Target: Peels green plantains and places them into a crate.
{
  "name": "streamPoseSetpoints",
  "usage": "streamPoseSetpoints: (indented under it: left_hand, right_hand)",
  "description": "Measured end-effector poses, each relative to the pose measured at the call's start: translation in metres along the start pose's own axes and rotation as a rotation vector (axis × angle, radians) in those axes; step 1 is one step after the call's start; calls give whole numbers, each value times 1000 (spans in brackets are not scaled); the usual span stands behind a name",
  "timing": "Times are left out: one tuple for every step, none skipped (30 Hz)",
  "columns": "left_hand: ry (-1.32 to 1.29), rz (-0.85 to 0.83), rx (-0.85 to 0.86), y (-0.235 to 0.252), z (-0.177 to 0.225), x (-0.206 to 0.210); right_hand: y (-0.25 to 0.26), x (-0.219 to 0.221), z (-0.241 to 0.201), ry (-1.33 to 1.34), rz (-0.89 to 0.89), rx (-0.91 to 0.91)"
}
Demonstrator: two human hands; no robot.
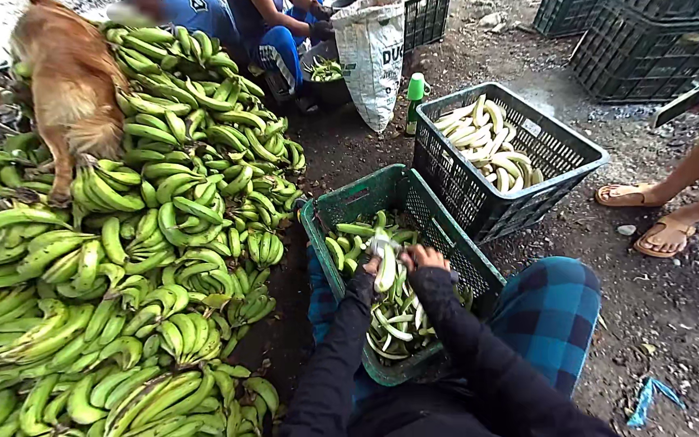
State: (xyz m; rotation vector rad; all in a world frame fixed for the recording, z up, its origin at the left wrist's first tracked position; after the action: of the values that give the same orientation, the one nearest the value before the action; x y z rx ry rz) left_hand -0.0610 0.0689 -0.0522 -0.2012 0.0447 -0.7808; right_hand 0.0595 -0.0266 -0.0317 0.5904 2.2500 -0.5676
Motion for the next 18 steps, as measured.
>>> streamPoseSetpoints:
  left_hand:
    - [7,-173,-18,-5,4,10]
    - [17,-275,-4,-9,3,16]
    - [-1,-268,20,-10,-1,17]
    - [-49,-162,28,-7,-6,12]
    - [-96,5,19,-3,-12,5]
    - [-111,209,-13,1,-15,-3]
    - [-97,383,-47,6,-21,-13]
    - [-69,517,-78,12,-27,-21]
    - [-52,618,-73,22,-36,-30]
    - [-67,684,-33,35,-47,-38]
    - [-106,706,-9,42,-50,-39]
    - [-146,650,-21,42,-43,-31]
    - [-175,519,-41,35,-27,-16]
    - [-163,343,-82,25,-12,1]
    - [-144,155,-99,17,0,17]
    - [-101,-43,-89,10,7,28]
    - [-46,-202,-41,8,5,33]
    - [-3,-263,4,9,0,33]
  right_hand:
    - [23,-11,4,-15,46,-9]
    - [46,-22,9,-13,54,-3]
    - [64,-32,10,7,55,-5]
    - [73,-37,7,26,45,-8]
    - [71,-38,0,21,16,-5]
    - [59,-32,-7,9,-8,-8]
    - [41,-19,-10,-16,-42,15]
    - [21,-2,-7,-38,-74,49]
    - [0,15,-3,-42,-96,84]
    - [-18,28,2,-30,-115,118]
    - [-30,35,6,-11,-136,149]
    - [-33,35,9,-2,-127,160]
    - [-29,28,10,0,-95,147]
    - [-16,17,10,-11,-62,118]
    - [4,5,12,-22,-51,83]
    - [27,-5,19,-38,-34,43]
    - [50,-13,28,-52,-33,26]
    - [71,-17,36,-47,-16,14]
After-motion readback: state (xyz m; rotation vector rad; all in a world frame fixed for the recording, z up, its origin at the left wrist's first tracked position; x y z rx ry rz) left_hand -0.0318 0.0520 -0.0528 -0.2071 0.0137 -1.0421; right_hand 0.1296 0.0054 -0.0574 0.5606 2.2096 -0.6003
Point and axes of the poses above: each hand's wrist, its own y-axis towards the middle knuckle, its own x-axis out of the palm, z = x × y, the point moved 6 cm from there along y, towards the middle knuckle, and after that the axes turned 8 degrees about -z, right-handed, at the moved point
